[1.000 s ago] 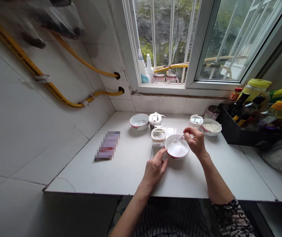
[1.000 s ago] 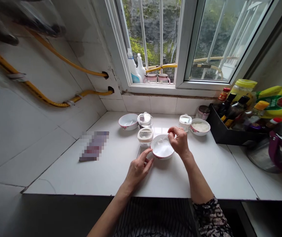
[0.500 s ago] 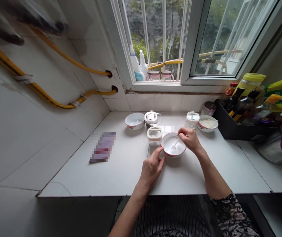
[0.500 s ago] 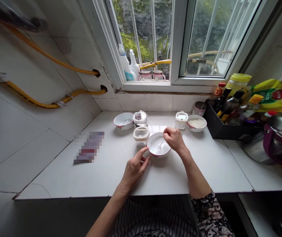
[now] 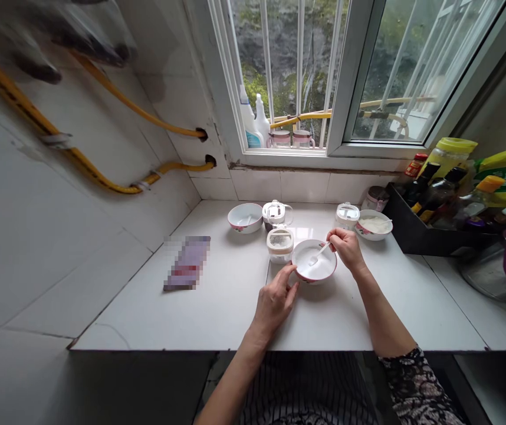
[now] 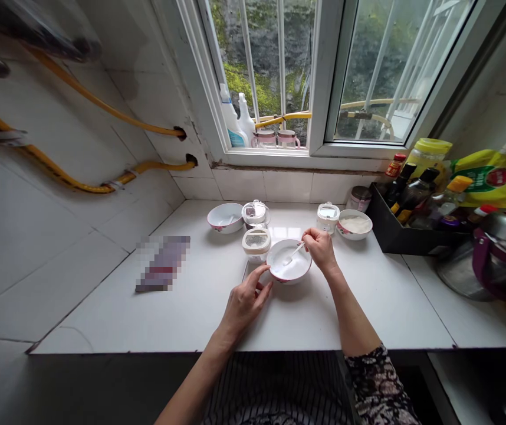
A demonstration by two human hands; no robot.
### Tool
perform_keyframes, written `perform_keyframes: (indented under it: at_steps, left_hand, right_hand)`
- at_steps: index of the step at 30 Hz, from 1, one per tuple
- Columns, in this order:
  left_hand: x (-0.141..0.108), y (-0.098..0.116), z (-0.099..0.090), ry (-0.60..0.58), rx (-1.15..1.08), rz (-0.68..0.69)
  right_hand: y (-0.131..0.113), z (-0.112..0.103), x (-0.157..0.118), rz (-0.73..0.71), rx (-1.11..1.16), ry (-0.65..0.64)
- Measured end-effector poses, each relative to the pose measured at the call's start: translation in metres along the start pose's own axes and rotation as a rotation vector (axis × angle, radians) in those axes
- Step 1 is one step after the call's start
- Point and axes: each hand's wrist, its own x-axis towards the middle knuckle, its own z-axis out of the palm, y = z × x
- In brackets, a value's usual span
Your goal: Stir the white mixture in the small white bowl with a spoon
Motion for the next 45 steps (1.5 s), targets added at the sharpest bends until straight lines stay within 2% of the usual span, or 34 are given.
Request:
perform_keyframes:
  at_steps: [6, 10, 13, 16, 20, 22, 24, 28, 33, 37, 39, 42, 45]
  left_hand:
    - [0.0, 0.001, 0.001, 0.004, -0.017, -0.005]
    - [0.001, 0.001, 0.002, 0.008, -0.032, -0.005]
    - [0.001, 0.001, 0.002, -0.007, -0.046, -0.013]
    - [0.001, 0.0, 0.003, -0.002, -0.042, -0.003]
    - [0.001, -0.001, 0.004, 0.012, -0.018, 0.011]
    - [0.0, 0.0, 0.004, 0.008, -0.012, 0.001]
    - [0.0, 0.0, 0.003, 0.003, -0.015, -0.007]
    - [0.0, 0.0, 0.002, 0.002, -0.027, -0.006]
    - [0.0, 0.001, 0.0, 0.003, -0.025, -0.007]
    - [0.0, 0.001, -0.001, -0.002, -0.018, -0.013]
    - [-0.001, 0.001, -0.001, -0.003, -0.02, -0.019]
    - [-0.001, 0.0, -0.001, -0.002, -0.029, -0.02]
    - [-0.001, -0.001, 0.0, 0.0, -0.026, -0.011]
  right_hand:
    - [0.003, -0.001, 0.006, 0.145, 0.236, -0.013]
    - [0.001, 0.009, 0.007, 0.128, 0.31, -0.025]
    - [-0.002, 0.024, 0.004, 0.057, 0.284, -0.011]
    - [-0.008, 0.038, -0.005, -0.188, 0.108, 0.003]
    - [-0.014, 0.044, -0.016, -0.713, -0.312, -0.095]
    - [-0.015, 0.042, -0.018, -0.83, -0.405, -0.115]
    - [-0.016, 0.036, -0.017, -0.808, -0.405, -0.046]
    - [-0.013, 0.014, -0.012, -0.613, -0.329, 0.121]
    - [-0.006, -0.004, -0.01, -0.587, -0.43, -0.027]
    - [-0.005, 0.005, -0.013, -0.608, -0.466, -0.162]
    - [-0.004, 0.011, -0.014, -0.578, -0.451, -0.185]
    - [-0.004, 0.013, -0.013, -0.445, -0.366, -0.141]
    - [-0.004, 0.009, -0.01, -0.225, -0.209, -0.115]
